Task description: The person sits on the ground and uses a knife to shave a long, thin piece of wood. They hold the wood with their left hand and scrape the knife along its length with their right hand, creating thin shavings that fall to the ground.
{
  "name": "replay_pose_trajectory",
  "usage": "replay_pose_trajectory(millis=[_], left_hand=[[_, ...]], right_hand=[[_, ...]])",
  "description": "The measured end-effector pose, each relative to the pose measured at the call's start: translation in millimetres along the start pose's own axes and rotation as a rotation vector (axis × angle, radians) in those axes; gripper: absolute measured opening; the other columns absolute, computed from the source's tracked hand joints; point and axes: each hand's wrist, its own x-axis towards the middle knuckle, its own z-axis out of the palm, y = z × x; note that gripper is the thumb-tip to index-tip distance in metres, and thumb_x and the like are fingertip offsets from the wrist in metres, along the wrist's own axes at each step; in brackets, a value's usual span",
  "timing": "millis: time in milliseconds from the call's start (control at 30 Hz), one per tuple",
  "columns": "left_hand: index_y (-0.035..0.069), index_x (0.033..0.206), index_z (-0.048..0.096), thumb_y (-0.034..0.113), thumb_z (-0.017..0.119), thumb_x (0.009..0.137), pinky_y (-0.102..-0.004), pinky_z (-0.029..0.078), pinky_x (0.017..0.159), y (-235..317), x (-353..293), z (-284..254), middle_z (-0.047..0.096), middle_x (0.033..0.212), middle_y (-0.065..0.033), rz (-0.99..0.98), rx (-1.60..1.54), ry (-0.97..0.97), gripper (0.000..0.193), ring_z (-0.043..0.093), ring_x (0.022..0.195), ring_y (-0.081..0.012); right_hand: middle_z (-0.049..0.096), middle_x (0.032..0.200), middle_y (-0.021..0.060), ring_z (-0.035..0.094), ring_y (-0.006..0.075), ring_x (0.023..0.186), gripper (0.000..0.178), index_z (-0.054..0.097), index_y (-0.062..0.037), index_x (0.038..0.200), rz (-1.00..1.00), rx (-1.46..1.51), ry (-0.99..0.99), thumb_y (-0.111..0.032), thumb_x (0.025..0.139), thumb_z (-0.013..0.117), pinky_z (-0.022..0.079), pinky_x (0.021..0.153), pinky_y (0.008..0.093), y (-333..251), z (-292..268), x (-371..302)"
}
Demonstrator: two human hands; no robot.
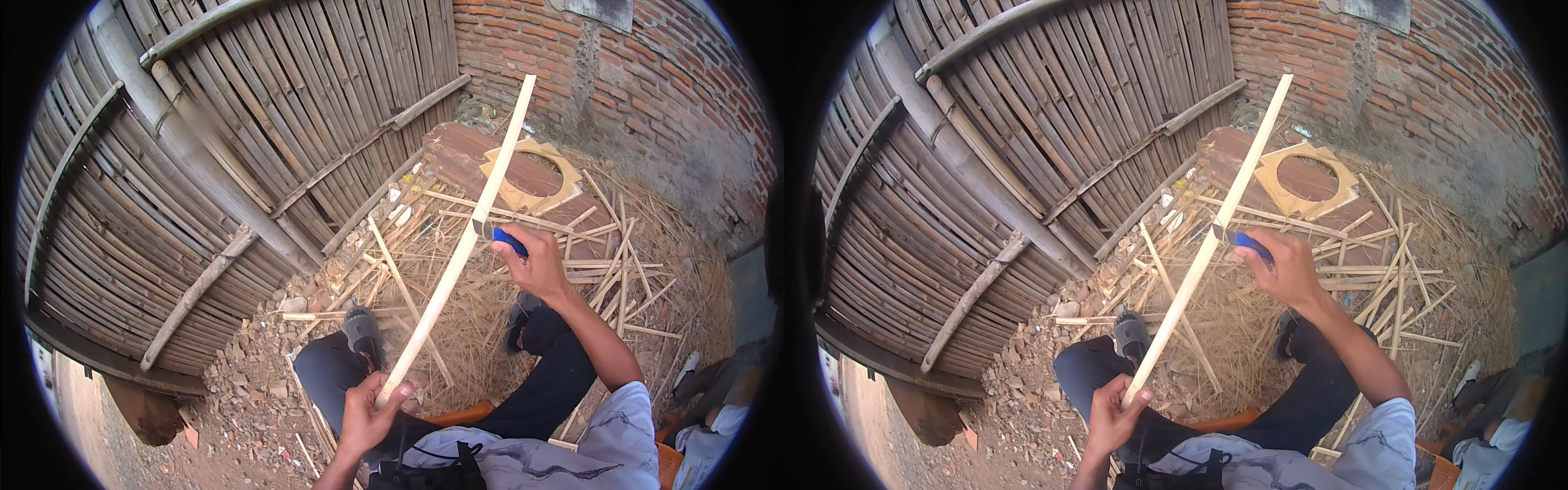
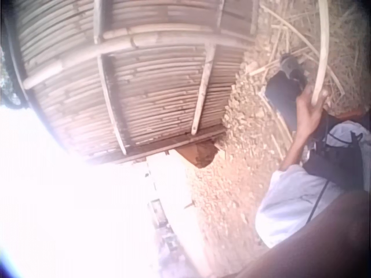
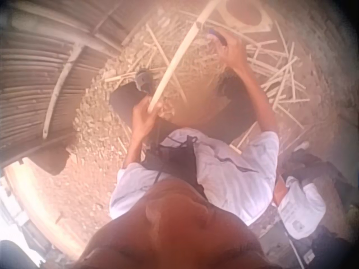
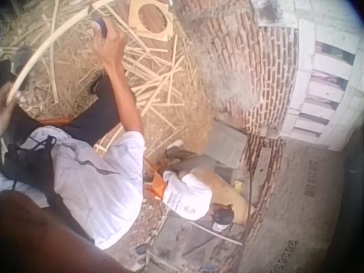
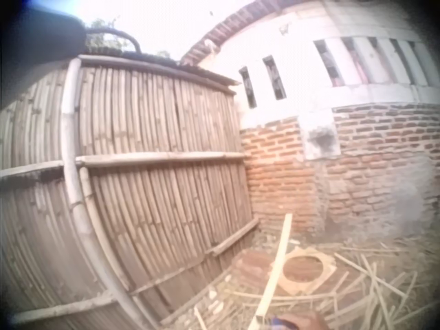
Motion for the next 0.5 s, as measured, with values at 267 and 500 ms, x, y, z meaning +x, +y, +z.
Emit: replay_pose_trajectory(millis=[267, 500], left_hand=[[0.002, 0.097, 0.068, 0.016, 0.079, 0.104, -0.0233, 0.026, 0.055, -25, -20, -21, 0.052, 0.072, 0.0114, -0.09, -0.033, -0.031, 0.019, 0.037, 0.064, 0.0013], [0.002, 0.098, 0.071, 0.02, 0.083, 0.101, -0.0246, 0.029, 0.054, -36, -41, -55, 0.053, 0.069, 0.0096, -0.134, 0.149, -0.029, 0.021, 0.038, 0.063, -0.0003]], right_hand=[[0.073, 0.079, 0.0177, 0.068, 0.0288, 0.064, 0.039, 0.076, -0.0005, 0.113, 0.193, -0.054, 0.019, -0.038, 0.107, 0.069, 0.05, 0.062, 0.0402, 67, -10, 42], [0.066, 0.074, 0.0123, 0.054, 0.0265, 0.065, 0.047, 0.076, -0.0007, 0.111, 0.334, -0.156, 0.218, -0.046, 0.108, 0.065, 0.044, 0.066, 0.0431, 183, -40, 78]])
